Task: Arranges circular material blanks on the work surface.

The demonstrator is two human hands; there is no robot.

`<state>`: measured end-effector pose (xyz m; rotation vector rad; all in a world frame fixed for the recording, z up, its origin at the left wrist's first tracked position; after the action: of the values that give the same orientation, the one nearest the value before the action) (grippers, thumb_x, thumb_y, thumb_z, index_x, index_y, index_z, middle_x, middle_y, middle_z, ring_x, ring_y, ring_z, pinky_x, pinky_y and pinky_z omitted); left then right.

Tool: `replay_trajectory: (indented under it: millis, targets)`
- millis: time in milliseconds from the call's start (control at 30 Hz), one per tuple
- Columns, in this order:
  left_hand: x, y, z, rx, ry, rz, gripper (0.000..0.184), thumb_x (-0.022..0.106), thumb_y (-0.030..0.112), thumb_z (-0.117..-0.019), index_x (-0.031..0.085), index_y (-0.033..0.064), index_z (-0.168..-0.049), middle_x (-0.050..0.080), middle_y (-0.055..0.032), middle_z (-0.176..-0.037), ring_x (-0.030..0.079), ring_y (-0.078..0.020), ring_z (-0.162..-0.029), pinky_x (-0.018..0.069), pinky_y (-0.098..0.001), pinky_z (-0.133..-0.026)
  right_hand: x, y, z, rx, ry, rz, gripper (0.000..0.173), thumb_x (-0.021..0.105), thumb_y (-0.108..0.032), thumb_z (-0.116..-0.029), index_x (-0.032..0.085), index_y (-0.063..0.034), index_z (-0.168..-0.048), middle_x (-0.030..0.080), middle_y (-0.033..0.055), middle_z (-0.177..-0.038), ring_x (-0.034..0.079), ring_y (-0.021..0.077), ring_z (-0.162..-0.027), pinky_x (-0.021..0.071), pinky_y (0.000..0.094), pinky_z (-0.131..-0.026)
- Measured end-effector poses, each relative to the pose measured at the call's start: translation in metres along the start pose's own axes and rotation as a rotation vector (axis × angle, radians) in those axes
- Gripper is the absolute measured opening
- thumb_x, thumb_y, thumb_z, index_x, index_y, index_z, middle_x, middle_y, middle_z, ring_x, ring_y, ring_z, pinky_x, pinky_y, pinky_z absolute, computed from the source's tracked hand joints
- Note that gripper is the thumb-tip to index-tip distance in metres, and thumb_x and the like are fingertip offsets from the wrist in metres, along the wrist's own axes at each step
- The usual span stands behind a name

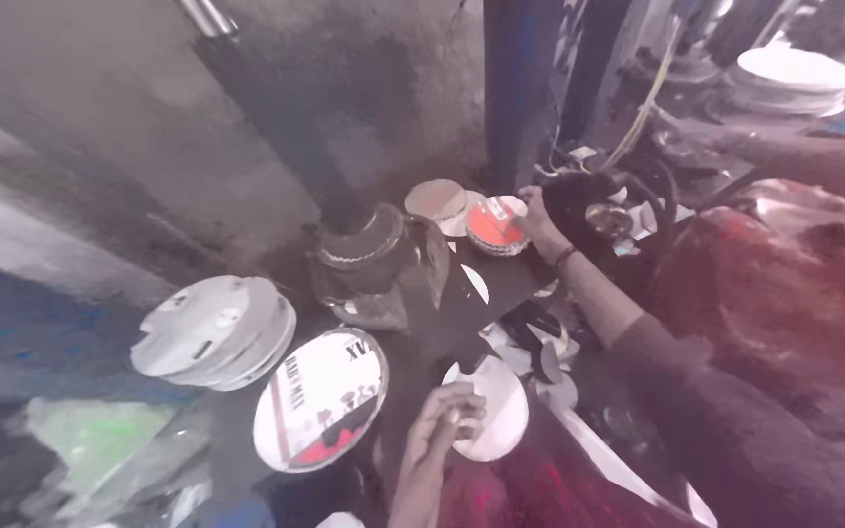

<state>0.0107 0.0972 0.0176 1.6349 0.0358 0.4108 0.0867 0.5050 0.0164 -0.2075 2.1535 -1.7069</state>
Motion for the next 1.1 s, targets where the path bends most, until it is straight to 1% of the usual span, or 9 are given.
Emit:
replay_trajectory:
  millis: [167,267,333,400,467,567,733,867,1100]
  targets:
    - [-0.01,0.009,0.016,0.023,0.064,-0.069,0.031,0.046,0.027,-0.1068,0.06,0.0093,-0.128,0.073,-0.0011,-0.114,0.071,-0.0137,-0.099,0.0601,-0.0301,-0.082,-0.031,-0.019,0.022,-0.157,0.097,-0.082,0.046,0.061,-0.017,-0.1006,0.045,0.0045,-0.138,0.059,0.0169,-0.124,0.06,0.0164,-0.108,0.0524,0.0336,-0.094]
    - [-0.027,0.004,0.037,-0.013,0.184,-0.071,0.03,0.043,0.023,-0.1071,0.06,0.0096,-0.128,0.073,-0.0014,-0.112,0.071,-0.0145,-0.097,0.0606,-0.0306,-0.081,-0.051,-0.046,0.091,-0.324,0.17,-0.107,0.018,0.052,-0.019,-0.1049,0.062,-0.0045,-0.104,0.063,-0.0029,-0.093,0.059,0.002,-0.083,0.0523,0.023,-0.075]
    - [-0.038,-0.004,0.051,-0.037,0.252,-0.063,0.031,0.048,0.031,-0.106,0.062,0.0125,-0.127,0.073,-0.001,-0.111,0.072,-0.0143,-0.096,0.0609,-0.0296,-0.079,-0.046,-0.059,0.16,-0.295,-0.068,-0.061,0.022,0.05,-0.02,-0.1054,0.061,-0.0132,-0.088,0.059,-0.0098,-0.075,0.054,-0.0031,-0.063,0.0491,0.0158,-0.059]
    - [-0.046,-0.009,0.062,-0.056,0.308,-0.071,0.032,0.047,0.029,-0.1065,0.06,0.0097,-0.128,0.073,-0.0012,-0.111,0.072,-0.0148,-0.096,0.0612,-0.0299,-0.078,-0.028,-0.051,0.207,-0.231,-0.419,0.092,0.02,0.057,-0.018,-0.1008,0.069,-0.0055,-0.092,0.066,-0.0018,-0.079,0.06,0.0025,-0.068,0.0524,0.0214,-0.064]
    - [-0.049,-0.008,0.069,-0.067,0.341,-0.083,0.031,0.042,0.022,-0.1064,0.058,0.007,-0.129,0.072,-0.0012,-0.111,0.071,-0.0147,-0.096,0.061,-0.03,-0.079,-0.003,-0.027,0.236,-0.16,-0.704,0.36,0.034,0.062,-0.027,-0.0993,0.07,-0.0019,-0.121,0.07,0.0153,-0.11,0.067,0.024,-0.098,0.0545,0.044,-0.088]
    - [-0.053,-0.003,0.072,-0.028,0.356,-0.11,0.031,0.041,0.02,-0.1065,0.055,0.0039,-0.13,0.072,-0.0005,-0.111,0.071,-0.0139,-0.096,0.0606,-0.0303,-0.08,0.034,0.003,0.256,0.035,-0.663,0.666,0.057,0.068,-0.033,-0.0972,0.055,-0.0028,-0.145,0.054,0.0285,-0.142,0.051,0.0514,-0.129,0.0408,0.0708,-0.1]
    - [-0.058,-0.002,0.076,0.022,0.349,-0.168,0.031,0.044,0.023,-0.1066,0.054,0.0056,-0.131,0.072,0.0016,-0.113,0.07,-0.013,-0.1,0.0608,-0.0298,-0.081,0.058,0.003,0.259,0.046,-0.529,0.638,0.049,0.073,-0.02,-0.0941,0.06,0.0066,-0.134,0.061,0.031,-0.131,0.059,0.0484,-0.121,0.0435,0.0656,-0.1]
    - [-0.058,-0.004,0.081,0.015,0.354,-0.151,0.031,0.045,0.022,-0.1065,0.056,0.0064,-0.131,0.072,0.0003,-0.113,0.071,-0.0141,-0.1,0.0609,-0.03,-0.081,0.047,0.006,0.248,0.049,-0.585,0.3,0.043,0.073,-0.01,-0.0929,0.061,-0.0031,-0.134,0.065,0.0211,-0.123,0.065,0.0333,-0.11,0.0526,0.0551,-0.096]
    - [-0.056,-0.007,0.076,-0.016,0.347,-0.185,0.034,0.043,0.022,-0.1065,0.053,0.0014,-0.132,0.071,-0.0001,-0.113,0.07,-0.0132,-0.099,0.0603,-0.0296,-0.082,0.056,0.026,0.256,-0.076,-0.348,0.596,0.033,0.068,-0.008,-0.0938,0.07,-0.0035,-0.127,0.065,0.0238,-0.128,0.06,0.0461,-0.117,0.046,0.0667,-0.093]
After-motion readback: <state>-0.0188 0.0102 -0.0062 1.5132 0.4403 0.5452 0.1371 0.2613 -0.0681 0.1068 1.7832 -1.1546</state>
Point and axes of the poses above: each hand's wrist, its own z-axis away from the middle knuckle, its own x-axis out of the palm, y = z × x, the point moved 2 cm from there along -z, towards the middle knuckle
